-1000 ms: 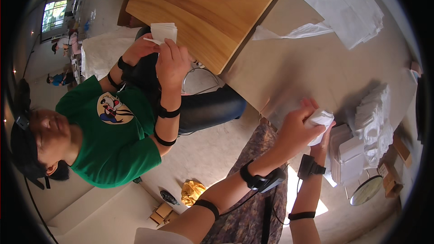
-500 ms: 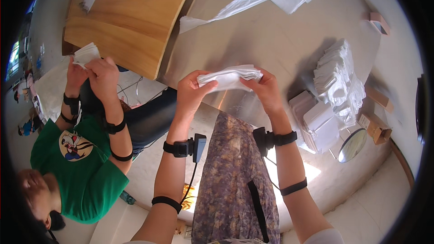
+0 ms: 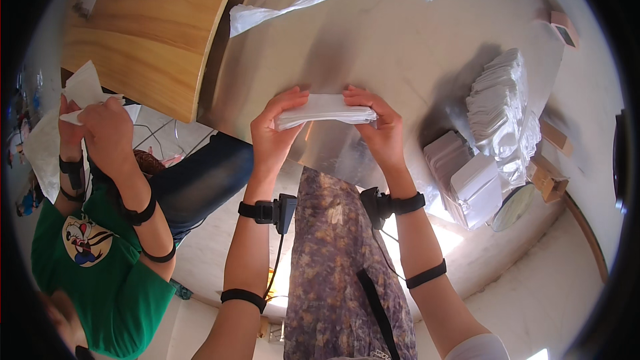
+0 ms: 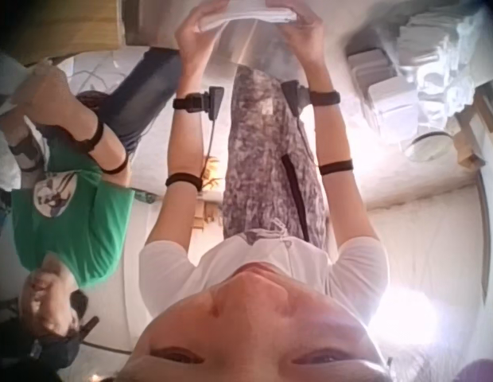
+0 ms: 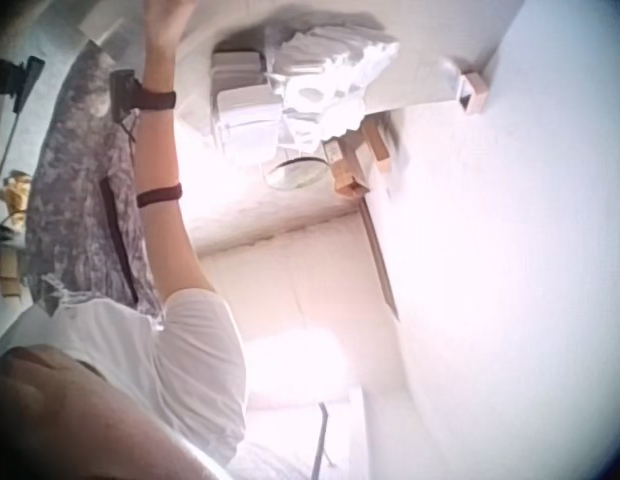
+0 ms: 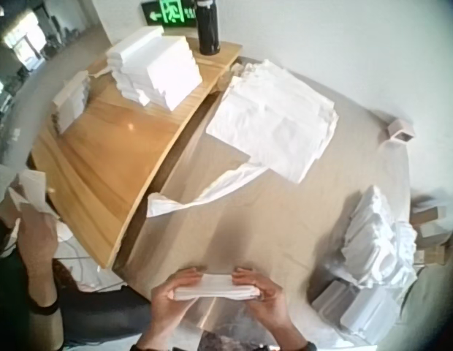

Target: Folding thin white paper strips into small rectangular stacks.

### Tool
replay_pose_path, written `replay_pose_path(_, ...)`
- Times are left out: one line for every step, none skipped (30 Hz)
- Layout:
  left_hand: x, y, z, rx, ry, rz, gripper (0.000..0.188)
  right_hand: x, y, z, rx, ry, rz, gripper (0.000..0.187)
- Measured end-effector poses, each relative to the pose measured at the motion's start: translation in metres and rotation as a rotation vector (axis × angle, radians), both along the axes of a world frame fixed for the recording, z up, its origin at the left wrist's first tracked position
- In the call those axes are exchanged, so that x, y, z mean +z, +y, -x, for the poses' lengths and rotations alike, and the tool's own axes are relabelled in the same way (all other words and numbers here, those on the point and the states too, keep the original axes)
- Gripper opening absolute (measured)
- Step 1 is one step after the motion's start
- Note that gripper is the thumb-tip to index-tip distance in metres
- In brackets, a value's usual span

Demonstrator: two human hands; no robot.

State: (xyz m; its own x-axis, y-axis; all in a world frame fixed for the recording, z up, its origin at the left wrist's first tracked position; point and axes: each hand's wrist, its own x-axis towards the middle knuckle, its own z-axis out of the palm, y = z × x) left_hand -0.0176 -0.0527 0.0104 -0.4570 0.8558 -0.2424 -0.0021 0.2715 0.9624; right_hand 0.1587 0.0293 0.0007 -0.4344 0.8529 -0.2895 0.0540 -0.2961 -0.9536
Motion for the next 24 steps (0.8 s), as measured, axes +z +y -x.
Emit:
replay_pose_path(-0.004, -0.003, 0.005, 0.003, -0.003, 0.004, 0.03, -0.003, 0.001, -0.002, 0.041, -0.017, -0.05, 0.034)
replay_pose_path(-0.007, -0.003, 0.009, -0.084, 0.036, -0.057, 0.03, -0.003, 0.003, -0.003, 0.081, -0.036, -0.105, 0.035)
replay_pose_path(-0.009, -0.003, 0.011, -0.17, 0.076, -0.118, 0.031, -0.002, 0.005, -0.004, 0.083, -0.04, -0.106, 0.035)
replay_pose_path(-0.01, -0.004, 0.01, -0.169, 0.073, -0.119, 0.031, 0.0, 0.007, -0.006, 0.1, -0.055, -0.112, 0.033)
replay_pose_path(-0.006, -0.005, 0.009, -0.121, 0.078, -0.06, 0.031, 0.003, 0.007, -0.005, 0.118, -0.066, -0.113, 0.032)
replay_pose_path(-0.003, -0.004, 0.008, -0.074, 0.083, -0.001, 0.031, 0.005, 0.006, -0.001, 0.119, -0.065, -0.108, 0.032)
replay_pose_path(-0.001, -0.003, 0.007, -0.073, 0.083, 0.004, 0.031, 0.006, 0.004, 0.004, 0.054, -0.064, -0.068, 0.031)
replay_pose_path(0.001, 0.002, 0.003, -0.017, 0.028, 0.032, 0.031, 0.007, 0.005, 0.007, -0.012, -0.068, -0.036, 0.03)
replay_pose_path(0.001, 0.005, 0.001, 0.04, -0.028, 0.06, 0.031, 0.006, 0.006, 0.006, -0.013, -0.071, -0.038, 0.03)
replay_pose_path(-0.004, 0.006, 0.002, 0.039, -0.031, 0.058, 0.031, 0.004, 0.007, 0.005, -0.019, -0.057, -0.038, 0.029)
replay_pose_path(-0.007, 0.007, 0.007, -0.04, 0.05, -0.005, 0.031, 0.001, 0.007, 0.004, -0.024, -0.039, -0.037, 0.028)
replay_pose_path(-0.009, 0.007, 0.009, -0.118, 0.131, -0.068, 0.031, -0.001, 0.007, 0.003, -0.025, -0.038, -0.037, 0.028)
replay_pose_path(-0.01, 0.004, 0.01, -0.119, 0.132, -0.069, 0.031, -0.004, 0.007, 0.002, -0.012, -0.024, -0.052, 0.028)
replay_pose_path(-0.009, 0.005, 0.009, -0.11, 0.061, -0.052, 0.03, -0.002, 0.009, 0.002, 0.001, -0.01, -0.068, 0.027)
replay_pose_path(-0.007, 0.004, 0.009, -0.101, -0.009, -0.035, 0.03, 0.002, 0.01, 0.0, 0.001, -0.011, -0.071, 0.027)
replay_pose_path(-0.003, 0.002, 0.01, -0.101, -0.008, -0.04, 0.03, 0.009, 0.01, -0.005, 0.053, -0.077, -0.051, 0.026)
replay_pose_path(0.005, -0.005, 0.011, -0.026, -0.2, 0.099, 0.029, 0.019, 0.007, -0.007, 0.106, -0.142, -0.027, 0.025)
replay_pose_path(0.016, -0.009, 0.011, 0.05, -0.39, 0.231, 0.027, 0.033, 0.006, -0.007, 0.107, -0.139, -0.034, 0.025)
replay_pose_path(0.025, -0.014, 0.006, 0.052, -0.386, 0.223, 0.027, 0.05, 0.003, -0.005, 0.076, -0.079, 0.008, 0.023)
replay_pose_path(0.036, -0.026, 0.004, 0.178, -0.546, 0.176, 0.03, 0.065, -0.004, 0.002, 0.049, -0.002, 0.057, 0.022)
replay_pose_path(0.047, -0.039, -0.003, 0.302, -0.719, 0.126, 0.033, 0.084, -0.011, 0.007, 0.034, 0.066, 0.235, 0.018)
replay_pose_path(0.057, -0.053, -0.011, 0.309, -0.709, 0.123, 0.033, 0.096, -0.02, 0.01, 0.042, 0.075, 0.235, 0.018)
replay_pose_path(0.067, -0.066, -0.019, 0.389, -0.774, 0.124, 0.036, 0.109, -0.027, 0.016, -0.005, 0.174, 0.398, 0.019)
replay_pose_path(0.08, -0.076, -0.026, 0.466, -0.844, 0.123, 0.039, 0.12, -0.032, 0.02, -0.053, 0.268, 0.56, 0.019)
